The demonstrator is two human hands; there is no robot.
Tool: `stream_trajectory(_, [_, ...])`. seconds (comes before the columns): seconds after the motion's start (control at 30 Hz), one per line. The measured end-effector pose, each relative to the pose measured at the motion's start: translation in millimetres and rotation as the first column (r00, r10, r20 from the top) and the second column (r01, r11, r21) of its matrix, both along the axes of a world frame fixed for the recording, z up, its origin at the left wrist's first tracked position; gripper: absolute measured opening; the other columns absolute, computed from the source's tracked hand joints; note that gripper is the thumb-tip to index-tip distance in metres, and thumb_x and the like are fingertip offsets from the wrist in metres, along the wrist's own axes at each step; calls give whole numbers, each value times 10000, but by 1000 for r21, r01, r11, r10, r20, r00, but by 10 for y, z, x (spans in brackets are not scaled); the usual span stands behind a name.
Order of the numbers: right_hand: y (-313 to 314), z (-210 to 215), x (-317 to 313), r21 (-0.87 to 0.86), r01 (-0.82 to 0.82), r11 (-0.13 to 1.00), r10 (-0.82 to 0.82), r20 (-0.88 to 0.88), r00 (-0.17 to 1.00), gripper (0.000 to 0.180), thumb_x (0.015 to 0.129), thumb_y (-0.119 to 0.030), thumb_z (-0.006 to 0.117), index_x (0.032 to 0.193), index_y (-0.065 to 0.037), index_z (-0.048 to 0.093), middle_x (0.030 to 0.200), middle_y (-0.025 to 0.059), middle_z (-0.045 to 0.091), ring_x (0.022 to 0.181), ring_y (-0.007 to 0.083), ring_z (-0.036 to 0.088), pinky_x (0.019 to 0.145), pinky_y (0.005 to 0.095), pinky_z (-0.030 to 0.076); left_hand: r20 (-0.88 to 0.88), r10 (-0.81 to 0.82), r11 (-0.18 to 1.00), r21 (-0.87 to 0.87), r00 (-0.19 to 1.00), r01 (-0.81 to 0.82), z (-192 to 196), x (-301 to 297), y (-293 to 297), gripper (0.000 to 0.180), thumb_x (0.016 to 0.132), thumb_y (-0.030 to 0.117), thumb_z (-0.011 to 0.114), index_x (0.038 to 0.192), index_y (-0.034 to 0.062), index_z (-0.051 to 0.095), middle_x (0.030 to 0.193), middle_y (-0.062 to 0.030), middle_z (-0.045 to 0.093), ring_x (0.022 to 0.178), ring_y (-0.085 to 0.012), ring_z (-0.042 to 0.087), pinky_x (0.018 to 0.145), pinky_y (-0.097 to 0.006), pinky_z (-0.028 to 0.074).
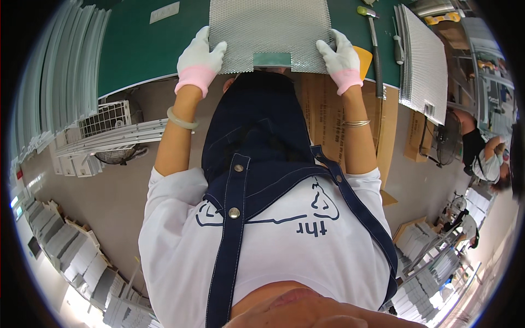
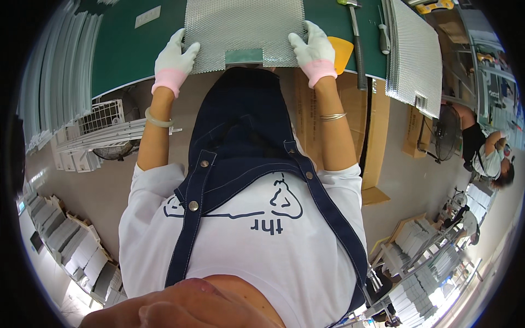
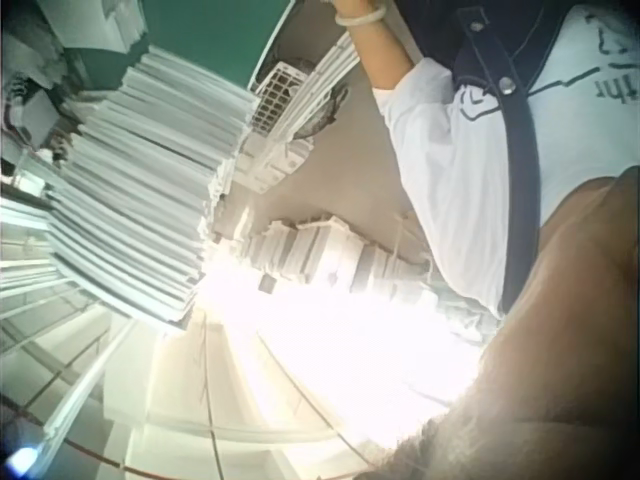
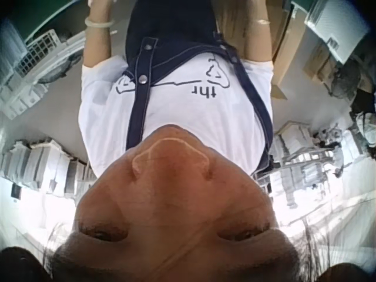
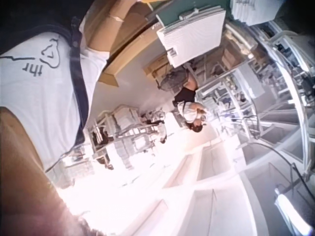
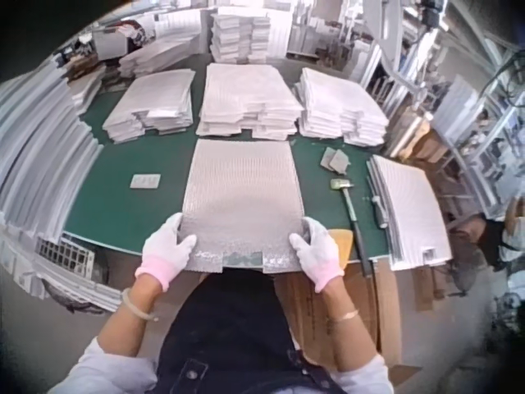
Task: Assemble metal mesh filters by inserting the mesh into a frame and securing it using a mallet and pneumatic tool.
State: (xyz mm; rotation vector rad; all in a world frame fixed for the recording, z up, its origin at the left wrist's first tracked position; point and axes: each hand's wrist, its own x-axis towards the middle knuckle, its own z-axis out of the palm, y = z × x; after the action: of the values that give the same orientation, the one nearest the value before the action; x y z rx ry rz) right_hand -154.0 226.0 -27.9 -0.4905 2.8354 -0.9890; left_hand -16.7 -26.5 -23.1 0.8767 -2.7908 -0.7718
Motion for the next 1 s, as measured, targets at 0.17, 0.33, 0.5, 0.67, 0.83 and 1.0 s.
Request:
stream_trajectory(0.17, [-55,261,82,-21,-24,1000,25,57,998,542,804,-322,599,1220,12,502,1165,211,566,1060,332,555,924,378,426,-23,-31,999,28,999,31,66,5,-33,565,817,353,573,1278,51,451,1200,-189,555,1089,-355,537,927,-399,425])
stream_trajectory(0.33, [0,2,57,92,-57,994,64,-79,995,536,825,-323,586,1240,-2,479,1176,219,541,1080,351,527,928,377,417,27,-24,999,-29,999,25,42,30,17,550,817,326,575,1259,21,456,1172,-214,559,1056,-363,552,906,-409,437])
stream_trajectory(0.5, [11,60,105,129,-36,991,40,-29,999,543,837,-324,564,1255,6,459,1187,220,533,1083,357,522,924,391,419,131,-51,993,-96,990,64,128,15,80,507,850,340,552,1234,37,419,1041,-190,587,958,-356,589,813,-420,481])
stream_trajectory(0.67, [-3,62,84,161,-37,986,47,-58,997,564,834,-334,571,1265,7,448,1198,221,529,1089,354,523,922,390,424,274,35,995,-95,961,-9,291,-30,147,547,823,356,597,1267,80,437,1122,-184,541,994,-347,562,822,-423,472])
stream_trajectory(0.83, [-111,199,166,385,134,913,-31,-261,965,562,779,-385,645,1189,-44,469,1025,177,564,966,340,570,807,439,471,-47,-104,858,-510,993,66,89,-1,175,472,756,257,669,1199,190,523,1267,-120,456,1052,-298,513,847,-447,434])
stream_trajectory(1.0, [-154,206,273,440,-220,871,421,-436,795,277,779,-349,639,908,-117,562,873,85,567,834,272,573,698,418,470,-72,-294,734,-656,953,177,52,-70,162,216,705,123,593,914,146,643,1170,-91,547,1008,-259,530,845,-409,408])
